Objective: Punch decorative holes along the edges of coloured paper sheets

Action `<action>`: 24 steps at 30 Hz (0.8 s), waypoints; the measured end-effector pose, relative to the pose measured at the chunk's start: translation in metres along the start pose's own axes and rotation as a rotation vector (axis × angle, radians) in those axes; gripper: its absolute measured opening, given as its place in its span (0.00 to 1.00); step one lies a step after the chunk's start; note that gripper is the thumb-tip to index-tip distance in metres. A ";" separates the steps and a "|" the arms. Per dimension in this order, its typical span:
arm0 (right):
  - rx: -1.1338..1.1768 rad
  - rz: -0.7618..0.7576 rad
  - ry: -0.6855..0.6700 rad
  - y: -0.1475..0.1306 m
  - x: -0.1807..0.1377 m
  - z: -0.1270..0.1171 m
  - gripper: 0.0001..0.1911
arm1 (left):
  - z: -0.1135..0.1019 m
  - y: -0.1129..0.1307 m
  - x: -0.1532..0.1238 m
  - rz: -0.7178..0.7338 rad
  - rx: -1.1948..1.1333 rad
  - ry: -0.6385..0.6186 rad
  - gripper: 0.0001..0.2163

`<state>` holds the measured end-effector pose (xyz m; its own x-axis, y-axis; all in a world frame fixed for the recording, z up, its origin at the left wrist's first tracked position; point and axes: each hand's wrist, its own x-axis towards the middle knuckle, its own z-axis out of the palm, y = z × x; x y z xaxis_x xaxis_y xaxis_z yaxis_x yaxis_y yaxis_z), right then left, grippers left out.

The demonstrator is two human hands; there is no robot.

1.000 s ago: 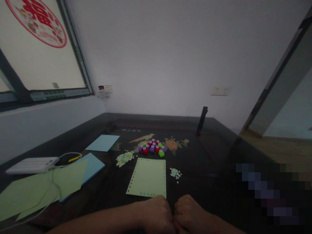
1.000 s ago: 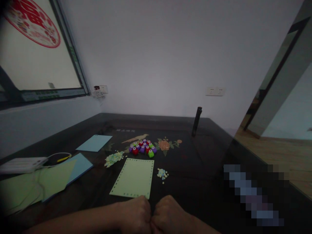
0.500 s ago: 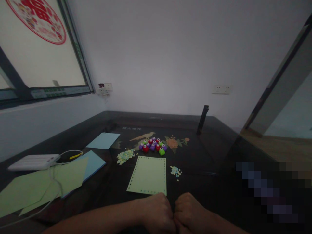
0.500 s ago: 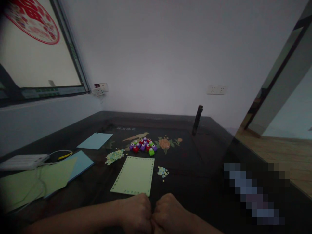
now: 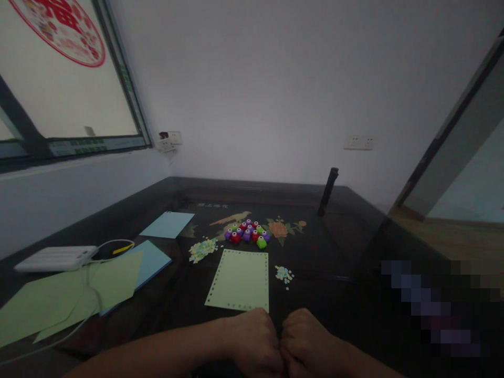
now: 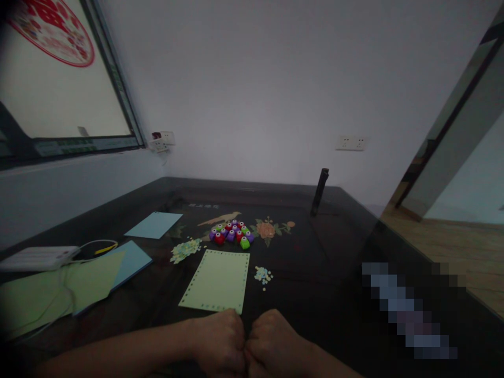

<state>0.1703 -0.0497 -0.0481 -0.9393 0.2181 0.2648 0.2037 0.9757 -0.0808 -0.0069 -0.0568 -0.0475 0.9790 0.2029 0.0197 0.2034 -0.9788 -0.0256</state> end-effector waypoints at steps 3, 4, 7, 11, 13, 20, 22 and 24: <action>0.012 0.008 0.017 0.000 0.000 0.001 0.14 | -0.001 0.001 0.000 -0.014 0.004 0.004 0.12; 0.014 0.009 0.021 0.000 0.000 0.001 0.13 | -0.001 0.001 -0.001 -0.014 0.001 0.017 0.12; 0.004 0.007 0.017 -0.001 0.000 -0.002 0.12 | 0.000 0.002 -0.001 -0.012 -0.002 0.083 0.11; -0.010 0.003 -0.006 0.000 -0.001 -0.005 0.14 | -0.001 0.002 -0.001 -0.017 -0.011 0.143 0.11; -0.009 -0.005 -0.007 0.000 -0.001 -0.005 0.15 | -0.002 0.002 -0.001 -0.027 -0.017 0.144 0.11; 0.004 -0.020 0.021 0.000 0.000 -0.010 0.19 | -0.006 0.003 -0.003 -0.046 -0.018 0.153 0.11; 0.003 -0.026 0.023 0.000 0.000 -0.010 0.21 | -0.006 0.002 -0.003 -0.044 -0.017 0.149 0.10; 0.002 -0.023 0.028 0.001 0.000 -0.009 0.21 | -0.005 0.001 -0.002 -0.024 -0.013 0.143 0.11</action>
<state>0.1731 -0.0487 -0.0397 -0.9357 0.1957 0.2934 0.1812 0.9805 -0.0762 -0.0091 -0.0587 -0.0427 0.9618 0.2206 0.1622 0.2252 -0.9743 -0.0103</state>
